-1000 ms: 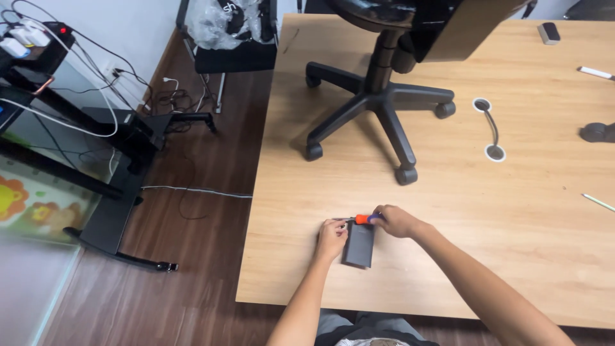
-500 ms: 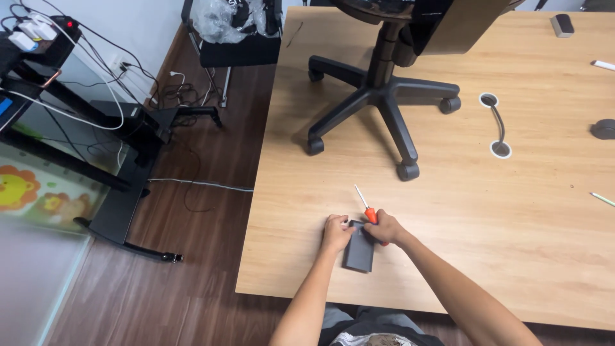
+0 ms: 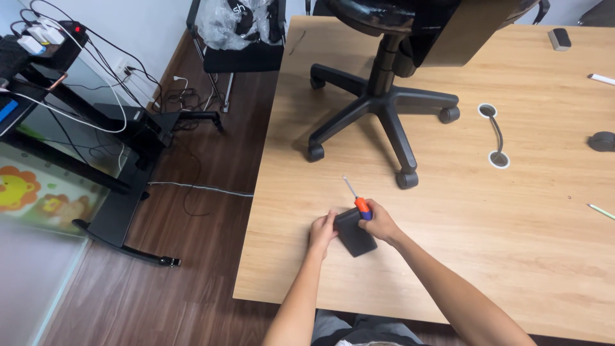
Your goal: Repair an office chair by loosening and tightening screws on the backrest assembly.
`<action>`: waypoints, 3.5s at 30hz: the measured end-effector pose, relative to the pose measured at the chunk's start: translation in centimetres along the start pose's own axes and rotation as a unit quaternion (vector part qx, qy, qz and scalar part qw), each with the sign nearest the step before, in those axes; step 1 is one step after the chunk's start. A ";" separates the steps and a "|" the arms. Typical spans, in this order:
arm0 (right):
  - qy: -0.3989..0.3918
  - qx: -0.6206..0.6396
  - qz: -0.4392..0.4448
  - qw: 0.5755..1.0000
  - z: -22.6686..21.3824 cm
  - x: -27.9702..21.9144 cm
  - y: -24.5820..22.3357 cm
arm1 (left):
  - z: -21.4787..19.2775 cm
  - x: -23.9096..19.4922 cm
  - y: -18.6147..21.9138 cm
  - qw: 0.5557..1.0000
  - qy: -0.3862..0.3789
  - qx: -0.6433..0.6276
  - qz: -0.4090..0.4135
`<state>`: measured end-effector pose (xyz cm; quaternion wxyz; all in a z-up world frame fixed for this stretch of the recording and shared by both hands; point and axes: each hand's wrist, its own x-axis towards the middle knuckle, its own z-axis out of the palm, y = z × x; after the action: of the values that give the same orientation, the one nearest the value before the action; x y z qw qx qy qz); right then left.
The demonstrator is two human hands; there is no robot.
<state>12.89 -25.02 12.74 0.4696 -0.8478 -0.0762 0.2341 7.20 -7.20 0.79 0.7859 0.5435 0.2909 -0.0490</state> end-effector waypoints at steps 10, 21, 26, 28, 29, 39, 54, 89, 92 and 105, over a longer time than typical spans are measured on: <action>-0.017 0.010 -0.122 0.992 0.4 -2.3 -6.3 | -1.2 1.4 4.9 0.971 0.072 -0.069 0.215; -0.045 -0.112 -0.182 0.976 2.2 -2.5 -4.1 | -2.4 0.9 3.2 0.945 0.023 0.206 0.251; -0.108 -0.102 -0.206 0.967 3.8 -2.3 -1.6 | -3.0 -4.5 4.5 0.899 0.055 0.377 0.215; -0.133 -0.097 -0.194 0.967 4.4 -2.3 -1.4 | -3.7 -5.7 4.8 0.887 0.068 0.410 0.201; -0.137 -0.063 -0.172 0.973 4.6 -2.3 -1.6 | -4.1 -6.0 5.0 0.860 0.089 0.447 0.228; -0.119 -0.124 -0.111 0.979 8.0 1.4 -2.7 | -8.7 -7.5 5.9 0.783 0.161 0.549 0.243; -0.168 -0.119 -0.127 0.970 16.4 4.4 -2.6 | -13.2 -9.1 5.1 0.763 0.110 0.564 0.297; 0.066 -0.090 -0.177 0.978 -0.1 -0.6 -10.4 | 1.0 -8.6 16.5 0.787 0.050 0.376 0.487; 0.099 -0.096 -0.178 0.974 -3.3 -1.9 -10.8 | 4.8 -9.2 19.1 0.786 0.022 0.337 0.518; 0.312 -0.040 -0.328 0.891 -18.7 -10.3 -20.1 | 18.8 -18.3 36.1 0.710 -0.078 0.159 0.682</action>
<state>14.45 -31.84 41.17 0.4853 -0.8218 -0.2093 -0.2130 13.87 -13.53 44.48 0.5277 0.7052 -0.2330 0.4121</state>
